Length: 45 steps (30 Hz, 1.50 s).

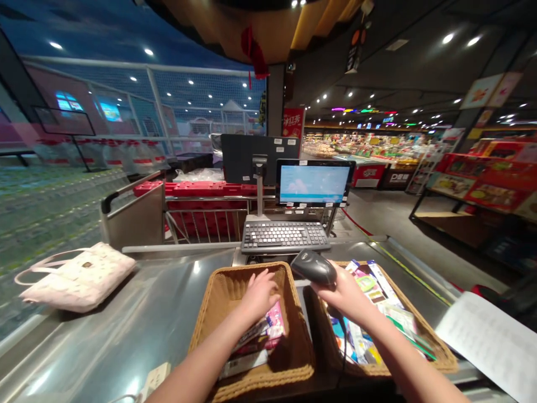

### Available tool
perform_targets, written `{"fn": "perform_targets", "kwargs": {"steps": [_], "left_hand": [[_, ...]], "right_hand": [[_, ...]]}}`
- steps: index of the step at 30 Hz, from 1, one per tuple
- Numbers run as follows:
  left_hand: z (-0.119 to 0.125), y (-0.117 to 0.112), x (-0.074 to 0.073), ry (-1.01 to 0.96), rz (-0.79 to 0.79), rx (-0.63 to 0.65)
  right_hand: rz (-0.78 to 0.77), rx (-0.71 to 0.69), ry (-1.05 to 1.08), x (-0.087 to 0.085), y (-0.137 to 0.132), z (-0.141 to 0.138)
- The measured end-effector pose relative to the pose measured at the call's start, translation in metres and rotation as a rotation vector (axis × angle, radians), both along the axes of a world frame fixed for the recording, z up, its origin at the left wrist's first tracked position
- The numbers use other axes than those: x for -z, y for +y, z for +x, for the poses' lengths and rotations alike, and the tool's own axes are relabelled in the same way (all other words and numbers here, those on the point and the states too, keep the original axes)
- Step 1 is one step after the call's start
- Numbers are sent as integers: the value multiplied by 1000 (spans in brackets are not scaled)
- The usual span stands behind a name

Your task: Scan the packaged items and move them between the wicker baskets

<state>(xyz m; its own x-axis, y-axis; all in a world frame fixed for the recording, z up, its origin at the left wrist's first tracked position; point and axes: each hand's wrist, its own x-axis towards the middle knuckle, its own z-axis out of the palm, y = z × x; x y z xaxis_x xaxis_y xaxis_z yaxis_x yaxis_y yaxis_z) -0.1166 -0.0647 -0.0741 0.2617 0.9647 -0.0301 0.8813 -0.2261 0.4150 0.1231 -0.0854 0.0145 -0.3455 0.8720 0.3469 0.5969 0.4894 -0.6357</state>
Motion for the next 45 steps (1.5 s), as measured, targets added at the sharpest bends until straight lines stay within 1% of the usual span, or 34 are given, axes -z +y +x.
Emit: {"fn": "perform_targets", "kwargs": {"steps": [3, 6, 9, 14, 18, 21, 24, 29, 36, 45], "left_hand": [[29, 5, -11, -37, 50, 77], [58, 12, -11, -58, 97, 133], [85, 20, -5, -57, 133, 164], [131, 34, 9, 4, 211, 207], [166, 45, 16, 94, 245, 221], [185, 54, 22, 143, 265, 231], [195, 62, 30, 173, 276, 222], [201, 68, 41, 181, 261, 202], [205, 70, 43, 179, 218, 164], [206, 71, 47, 182, 267, 157]], "right_hand": [[19, 64, 11, -12, -7, 19], [45, 120, 11, -21, -12, 42], [71, 174, 17, -24, -15, 67], [81, 237, 11, -19, -16, 105], [65, 251, 33, -18, -18, 123], [57, 247, 58, -18, -18, 133], [62, 240, 47, -16, -14, 141], [65, 243, 5, -9, -8, 152], [35, 234, 38, -7, -1, 157], [28, 236, 32, -3, 4, 162]]}}
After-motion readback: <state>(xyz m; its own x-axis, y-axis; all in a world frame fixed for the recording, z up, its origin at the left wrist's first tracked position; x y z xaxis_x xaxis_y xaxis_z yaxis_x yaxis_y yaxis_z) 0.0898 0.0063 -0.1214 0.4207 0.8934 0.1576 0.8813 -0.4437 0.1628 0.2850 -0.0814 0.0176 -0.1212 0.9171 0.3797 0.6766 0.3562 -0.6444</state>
